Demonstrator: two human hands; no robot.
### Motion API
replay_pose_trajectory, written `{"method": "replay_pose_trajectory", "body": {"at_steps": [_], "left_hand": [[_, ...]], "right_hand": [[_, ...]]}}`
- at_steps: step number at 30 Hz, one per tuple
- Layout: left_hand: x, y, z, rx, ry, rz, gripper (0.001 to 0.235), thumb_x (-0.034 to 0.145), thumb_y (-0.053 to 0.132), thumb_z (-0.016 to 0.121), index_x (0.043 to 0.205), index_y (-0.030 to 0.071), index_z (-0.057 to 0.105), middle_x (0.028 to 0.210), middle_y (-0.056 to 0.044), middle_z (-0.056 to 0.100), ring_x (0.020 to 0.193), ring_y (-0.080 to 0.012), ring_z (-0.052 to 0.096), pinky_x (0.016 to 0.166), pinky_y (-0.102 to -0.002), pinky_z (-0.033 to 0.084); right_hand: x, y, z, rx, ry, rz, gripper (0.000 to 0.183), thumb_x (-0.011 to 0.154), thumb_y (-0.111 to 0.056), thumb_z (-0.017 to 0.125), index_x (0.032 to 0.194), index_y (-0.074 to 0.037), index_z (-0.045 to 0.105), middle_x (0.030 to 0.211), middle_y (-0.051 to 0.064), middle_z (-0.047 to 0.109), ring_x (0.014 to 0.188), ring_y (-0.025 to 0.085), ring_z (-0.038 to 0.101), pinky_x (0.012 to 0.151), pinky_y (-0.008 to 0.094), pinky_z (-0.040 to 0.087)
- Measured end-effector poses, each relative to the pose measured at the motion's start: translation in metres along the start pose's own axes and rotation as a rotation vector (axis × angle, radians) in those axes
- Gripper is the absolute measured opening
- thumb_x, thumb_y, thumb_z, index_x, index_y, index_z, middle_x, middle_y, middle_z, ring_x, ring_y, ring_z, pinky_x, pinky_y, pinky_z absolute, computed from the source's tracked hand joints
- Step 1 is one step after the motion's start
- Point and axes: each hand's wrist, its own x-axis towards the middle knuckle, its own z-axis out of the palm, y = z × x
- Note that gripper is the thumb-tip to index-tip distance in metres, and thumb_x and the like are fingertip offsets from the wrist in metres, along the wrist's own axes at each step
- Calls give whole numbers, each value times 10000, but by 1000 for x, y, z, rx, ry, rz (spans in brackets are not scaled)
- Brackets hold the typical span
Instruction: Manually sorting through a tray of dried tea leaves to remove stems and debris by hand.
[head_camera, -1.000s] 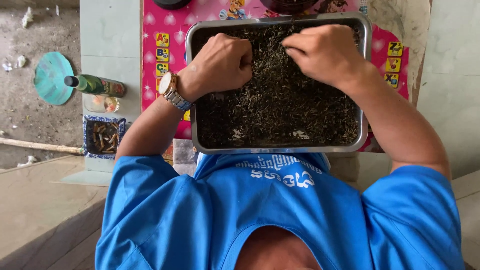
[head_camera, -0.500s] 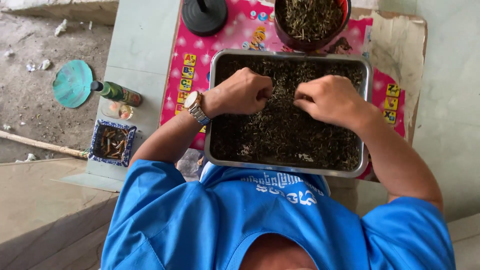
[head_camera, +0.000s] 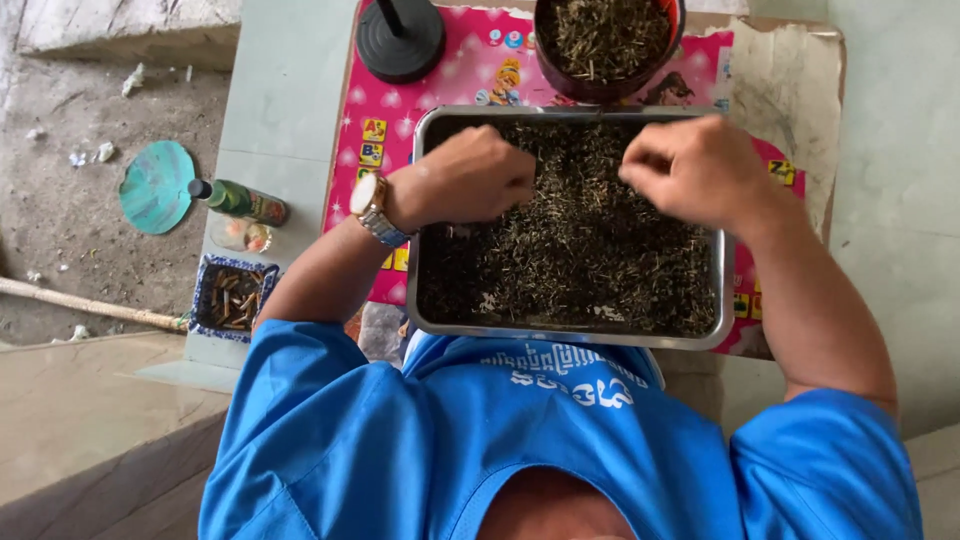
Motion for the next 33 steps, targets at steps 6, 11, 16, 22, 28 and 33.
{"method": "replay_pose_trajectory", "body": {"at_steps": [6,11,16,22,28,33], "left_hand": [[65,-14,-42,-19,607,69,50,929,167,728,879,167,729,737,-51,716,683,-339,742,620,-467,603],[75,-32,-20,101,634,11,57,871,210,782,857,191,731,721,2,716,646,-294,706,538,-461,557],[-4,-25,21,7,416,-17,60,898,122,781,847,120,750,770,-50,724,632,-200,674,507,-336,542],[-29,31,39,184,-173,-310,849,767,487,868,1457,168,491,1189,-148,687,963,-414,731,790,-567,627],[4,24,49,18,0,-178,467,846,230,772,1258,72,622,1197,-127,720,970,-422,739,756,-535,629],[7,32,-5,-6,151,32,266,870,353,798,1041,157,742,949,-85,749,845,-330,756,717,-479,629]], "right_hand": [[51,59,-4,-22,367,-123,135,1202,-165,742,1133,-64,798,831,110,721,758,274,694,846,379,565],[43,29,-3,-163,264,-86,267,1101,-321,832,1226,-88,797,869,53,751,764,230,734,762,407,607],[-29,8,12,-276,91,-90,424,961,-304,864,1307,-69,795,1119,127,785,944,312,740,815,459,593],[-26,-62,6,-56,-504,401,904,858,-354,816,1620,-125,386,1257,206,636,1105,384,664,941,510,558],[-5,-40,47,84,-208,110,728,839,-278,778,1506,-147,518,1078,109,673,1048,401,683,856,509,586],[8,-25,25,2,15,13,521,849,-424,821,1314,-231,687,997,16,735,995,310,714,799,474,598]]}}
